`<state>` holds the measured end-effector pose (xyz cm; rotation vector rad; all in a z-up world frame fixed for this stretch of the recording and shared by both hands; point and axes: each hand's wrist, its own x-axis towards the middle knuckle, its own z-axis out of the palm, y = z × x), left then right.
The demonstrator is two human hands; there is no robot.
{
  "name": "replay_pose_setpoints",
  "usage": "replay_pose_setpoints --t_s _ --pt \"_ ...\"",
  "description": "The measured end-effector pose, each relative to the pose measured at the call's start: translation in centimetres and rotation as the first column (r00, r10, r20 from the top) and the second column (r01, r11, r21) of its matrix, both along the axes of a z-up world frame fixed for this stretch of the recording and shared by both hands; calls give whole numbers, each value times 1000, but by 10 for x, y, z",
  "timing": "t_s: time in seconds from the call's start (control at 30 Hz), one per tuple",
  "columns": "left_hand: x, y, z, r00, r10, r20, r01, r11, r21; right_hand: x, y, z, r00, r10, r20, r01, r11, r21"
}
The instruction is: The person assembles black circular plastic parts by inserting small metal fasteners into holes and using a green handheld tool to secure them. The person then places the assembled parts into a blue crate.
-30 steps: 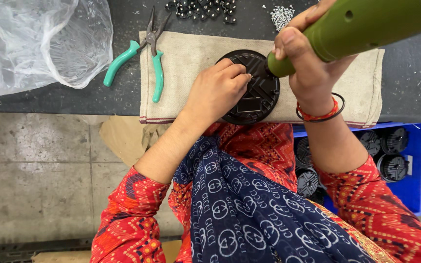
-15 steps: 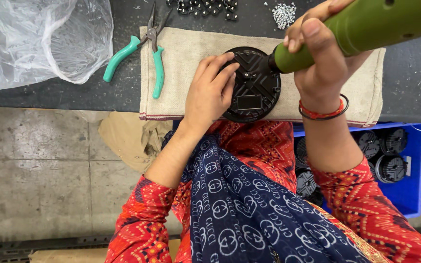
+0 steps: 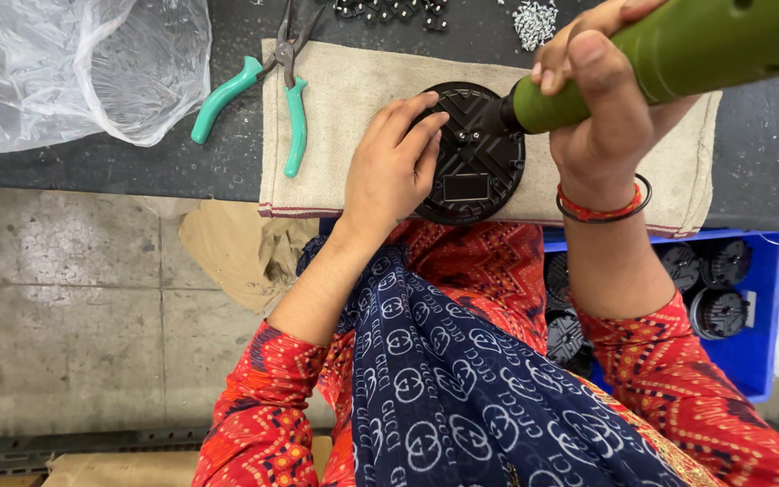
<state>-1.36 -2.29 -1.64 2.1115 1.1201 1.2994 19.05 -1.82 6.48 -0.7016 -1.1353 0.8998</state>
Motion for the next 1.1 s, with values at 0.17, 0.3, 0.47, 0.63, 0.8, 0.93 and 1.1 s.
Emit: replay_pose_setpoints --t_s 0.17,0.3,0.47,0.63,0.8,0.93,1.1 --pt "0 0 0 1000 1 5 -1 1000 -7 2 -2 1 1000 -1 22 1 1000 20" --pt "1 0 0 1000 9 9 -9 1000 -8 1 -2 -1 1000 7 22 -8 999 43" --pt "1 0 -1 1000 14 -10 -14 1000 -2 -6 6 -5 998 -32 49 28 997 66" --pt "2 -1 -2 1000 19 -16 -20 999 -31 -3 11 -3 996 67 57 -70 996 48" --pt "-3 -17 6 993 24 -117 -22 1000 21 10 17 9 988 152 15 -151 988 -32" --pt "-13 -48 13 964 -63 -257 95 989 114 23 12 31 994 100 39 -99 994 -35" --pt "-21 -53 24 948 -71 -310 123 981 152 44 7 63 985 28 173 -33 999 21"
